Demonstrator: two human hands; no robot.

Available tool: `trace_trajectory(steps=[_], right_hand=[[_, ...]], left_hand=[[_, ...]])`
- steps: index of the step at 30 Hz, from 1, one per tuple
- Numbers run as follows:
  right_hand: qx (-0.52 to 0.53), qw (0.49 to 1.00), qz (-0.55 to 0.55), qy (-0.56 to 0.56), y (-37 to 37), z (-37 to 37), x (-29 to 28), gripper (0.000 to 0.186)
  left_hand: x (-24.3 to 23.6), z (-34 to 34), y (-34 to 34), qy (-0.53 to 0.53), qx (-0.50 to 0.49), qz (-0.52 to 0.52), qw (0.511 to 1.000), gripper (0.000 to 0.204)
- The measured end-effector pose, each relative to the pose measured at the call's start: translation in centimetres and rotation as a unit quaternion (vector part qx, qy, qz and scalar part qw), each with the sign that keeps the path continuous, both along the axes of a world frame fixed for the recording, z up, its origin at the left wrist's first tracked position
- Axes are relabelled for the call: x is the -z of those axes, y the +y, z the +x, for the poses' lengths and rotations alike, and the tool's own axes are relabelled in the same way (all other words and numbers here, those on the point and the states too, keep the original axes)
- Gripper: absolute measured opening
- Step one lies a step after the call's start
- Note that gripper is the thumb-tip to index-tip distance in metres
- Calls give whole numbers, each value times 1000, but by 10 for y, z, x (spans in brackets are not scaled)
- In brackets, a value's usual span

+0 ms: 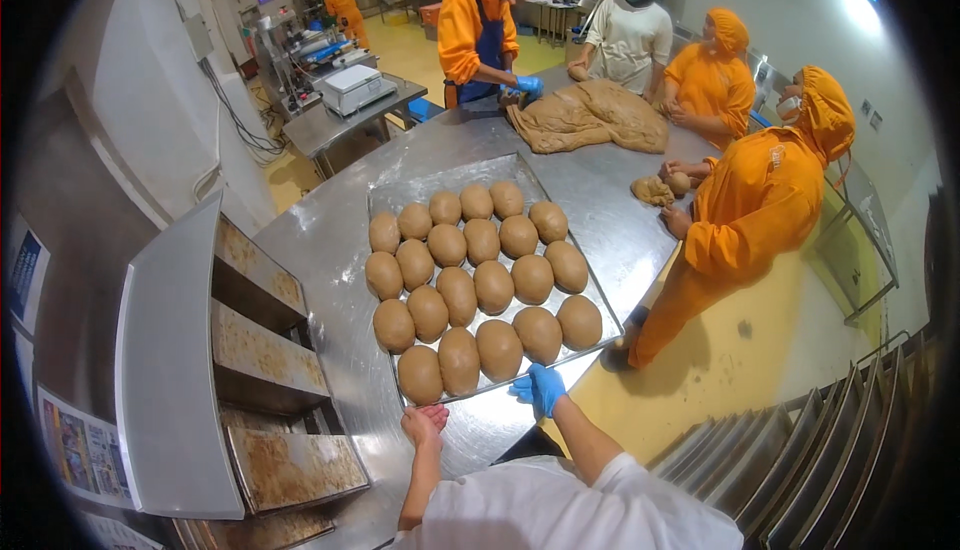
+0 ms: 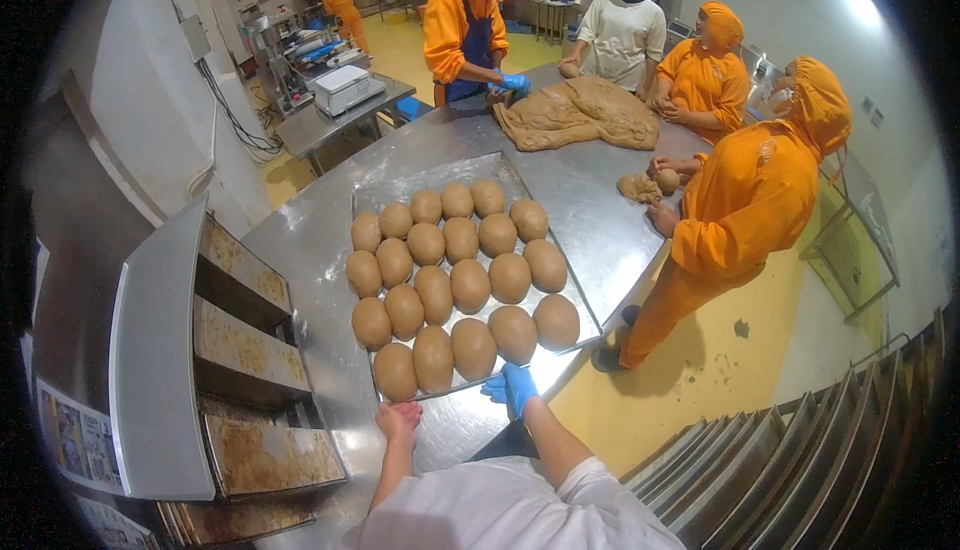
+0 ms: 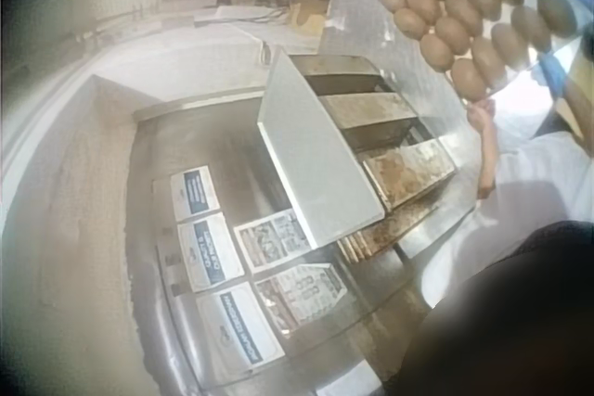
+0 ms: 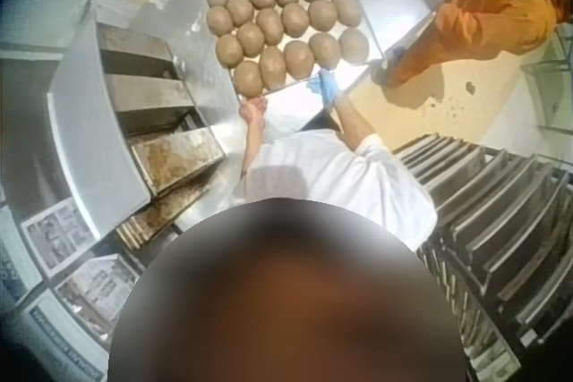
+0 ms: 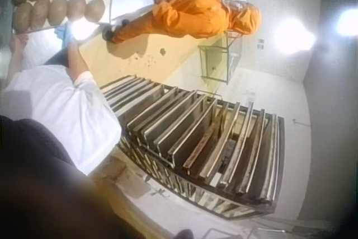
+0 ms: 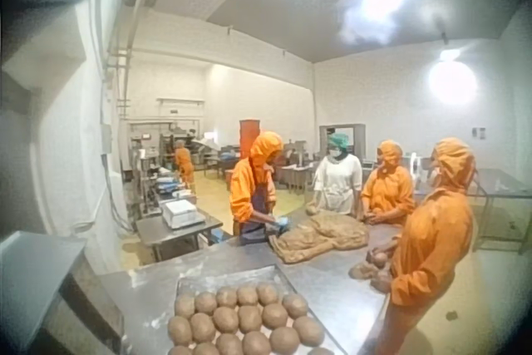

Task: The person organizes rows of dough balls on a metal tray by hand while other workers process dough nearby, then picks up the tray and slides it into a tall cooling or proofing rack.

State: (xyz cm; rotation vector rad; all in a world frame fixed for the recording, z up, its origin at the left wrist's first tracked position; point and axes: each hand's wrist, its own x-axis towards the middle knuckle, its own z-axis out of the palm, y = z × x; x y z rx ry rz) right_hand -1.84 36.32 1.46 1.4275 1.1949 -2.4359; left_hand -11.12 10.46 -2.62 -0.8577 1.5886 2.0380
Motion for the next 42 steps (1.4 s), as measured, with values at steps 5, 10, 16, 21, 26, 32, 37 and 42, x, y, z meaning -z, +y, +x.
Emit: trace_trajectory(steps=[5,10,16,21,26,32,37,42], right_hand=[[-7,1000,-8,-10,1,-1,-3,26],[-5,1000,-6,1,0,0,-3,27],[0,1000,-7,7,0,1,-1,26],[-16,1000,-6,-18,1,-3,-2,27],[-30,999,-19,-28,5,-5,2,28],[-45,997,-63,-30,14,-10,23,23],[-26,996,-90,-9,21,-8,43,24],[-30,996,-80,-31,20,-6,29,18]], left_hand=[[-4,-3,-3,-10,28,-8,1000,58],[-3,-5,-8,-17,48,-5,999,58],[-8,-6,-9,-21,68,-5,997,59],[-5,-10,-14,-36,85,6,996,62],[-6,-23,-29,-103,109,81,985,62],[6,-42,-54,-158,171,149,961,58],[0,-43,-47,-169,169,121,963,58],[-21,-29,-39,-98,131,26,986,50]])
